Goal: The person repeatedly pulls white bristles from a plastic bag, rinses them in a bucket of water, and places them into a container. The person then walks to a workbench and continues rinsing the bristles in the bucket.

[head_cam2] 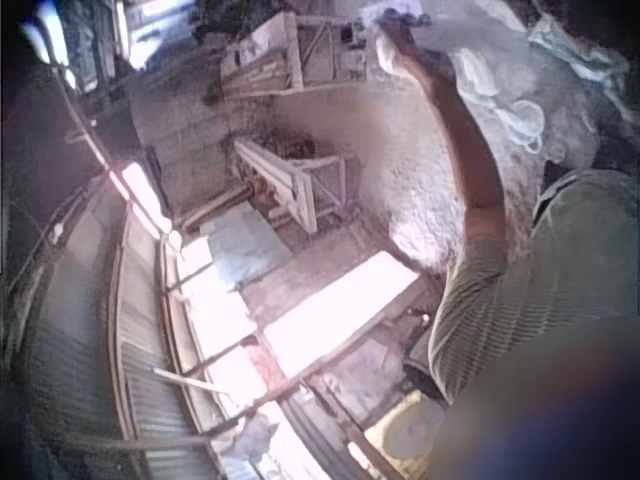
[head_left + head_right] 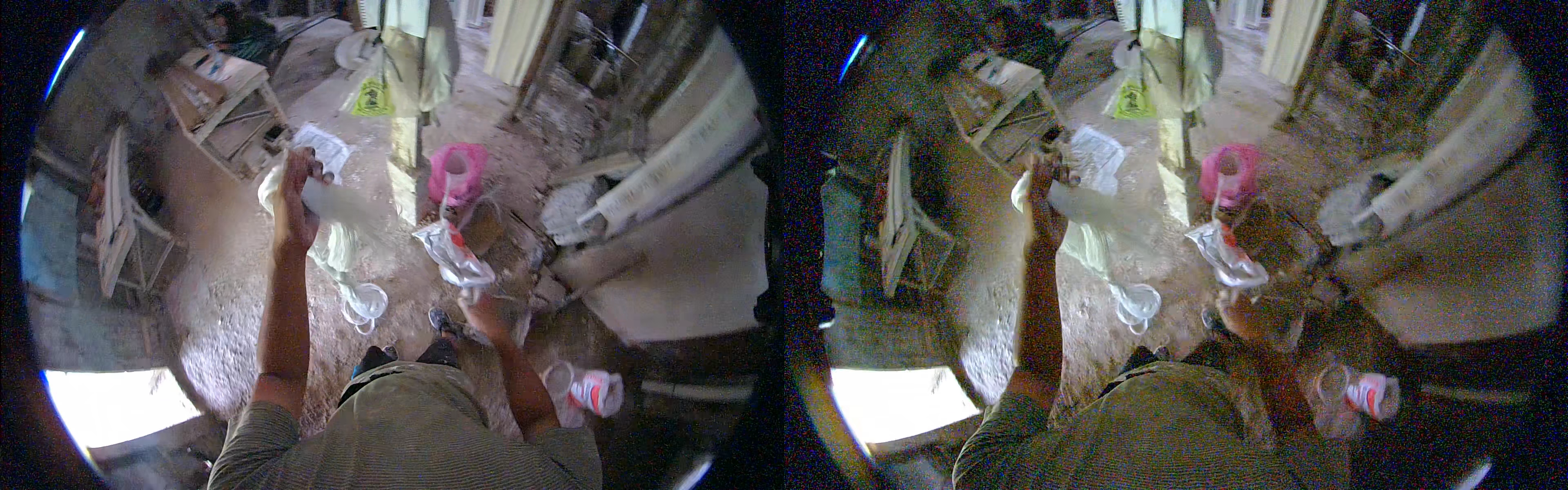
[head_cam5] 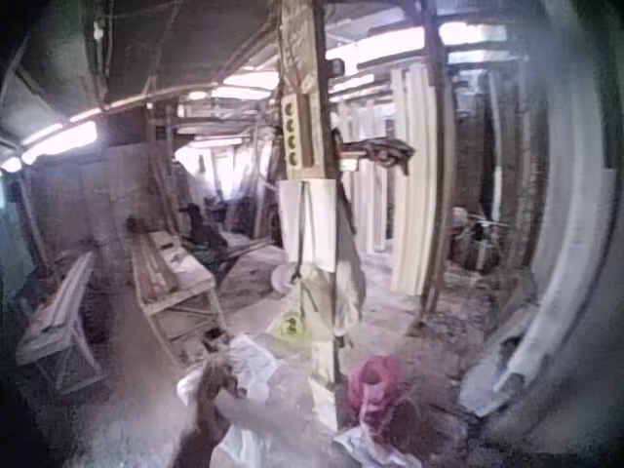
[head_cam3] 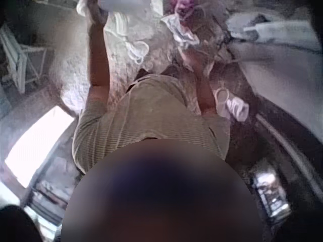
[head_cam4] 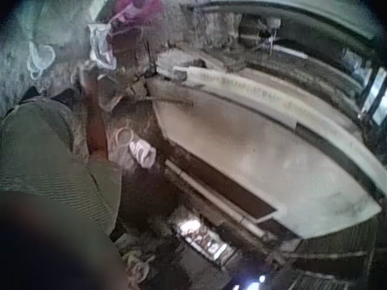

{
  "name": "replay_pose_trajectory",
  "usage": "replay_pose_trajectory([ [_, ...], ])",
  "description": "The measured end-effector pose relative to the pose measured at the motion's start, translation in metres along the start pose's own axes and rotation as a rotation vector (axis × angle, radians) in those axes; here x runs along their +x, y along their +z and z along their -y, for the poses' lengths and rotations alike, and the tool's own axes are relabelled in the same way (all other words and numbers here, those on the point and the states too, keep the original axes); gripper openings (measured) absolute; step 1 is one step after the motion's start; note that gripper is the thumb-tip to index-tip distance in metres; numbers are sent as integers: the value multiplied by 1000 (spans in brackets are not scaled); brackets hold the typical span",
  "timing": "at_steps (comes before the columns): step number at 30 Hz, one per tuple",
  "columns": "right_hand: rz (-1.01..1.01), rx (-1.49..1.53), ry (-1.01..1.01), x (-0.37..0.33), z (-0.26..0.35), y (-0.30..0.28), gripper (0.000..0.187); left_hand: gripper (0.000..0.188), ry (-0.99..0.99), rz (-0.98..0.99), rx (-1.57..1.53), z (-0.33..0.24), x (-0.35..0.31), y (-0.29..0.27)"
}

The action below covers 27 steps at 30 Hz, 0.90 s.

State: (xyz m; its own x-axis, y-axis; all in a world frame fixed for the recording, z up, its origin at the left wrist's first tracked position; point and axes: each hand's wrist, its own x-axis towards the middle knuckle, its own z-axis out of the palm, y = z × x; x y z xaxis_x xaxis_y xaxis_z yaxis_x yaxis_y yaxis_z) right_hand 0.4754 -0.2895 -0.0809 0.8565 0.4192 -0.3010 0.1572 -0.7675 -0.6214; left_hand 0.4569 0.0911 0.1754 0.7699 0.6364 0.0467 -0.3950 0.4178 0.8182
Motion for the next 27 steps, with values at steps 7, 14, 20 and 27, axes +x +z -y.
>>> replay_pose_trajectory([
  [7,53,142,115,-123,65,50,42,46,40,180,264,-6,-24,31],
  [14,-26,151,92,-194,62,76,41,42,6,711,-26,-52,-89,74],
  [20,-162,228,172,-258,34,96,43,44,-112,702,-144,-58,-159,115],
  [27,-385,56,85,-313,7,107,34,44,-258,853,-357,-34,-267,157],
])
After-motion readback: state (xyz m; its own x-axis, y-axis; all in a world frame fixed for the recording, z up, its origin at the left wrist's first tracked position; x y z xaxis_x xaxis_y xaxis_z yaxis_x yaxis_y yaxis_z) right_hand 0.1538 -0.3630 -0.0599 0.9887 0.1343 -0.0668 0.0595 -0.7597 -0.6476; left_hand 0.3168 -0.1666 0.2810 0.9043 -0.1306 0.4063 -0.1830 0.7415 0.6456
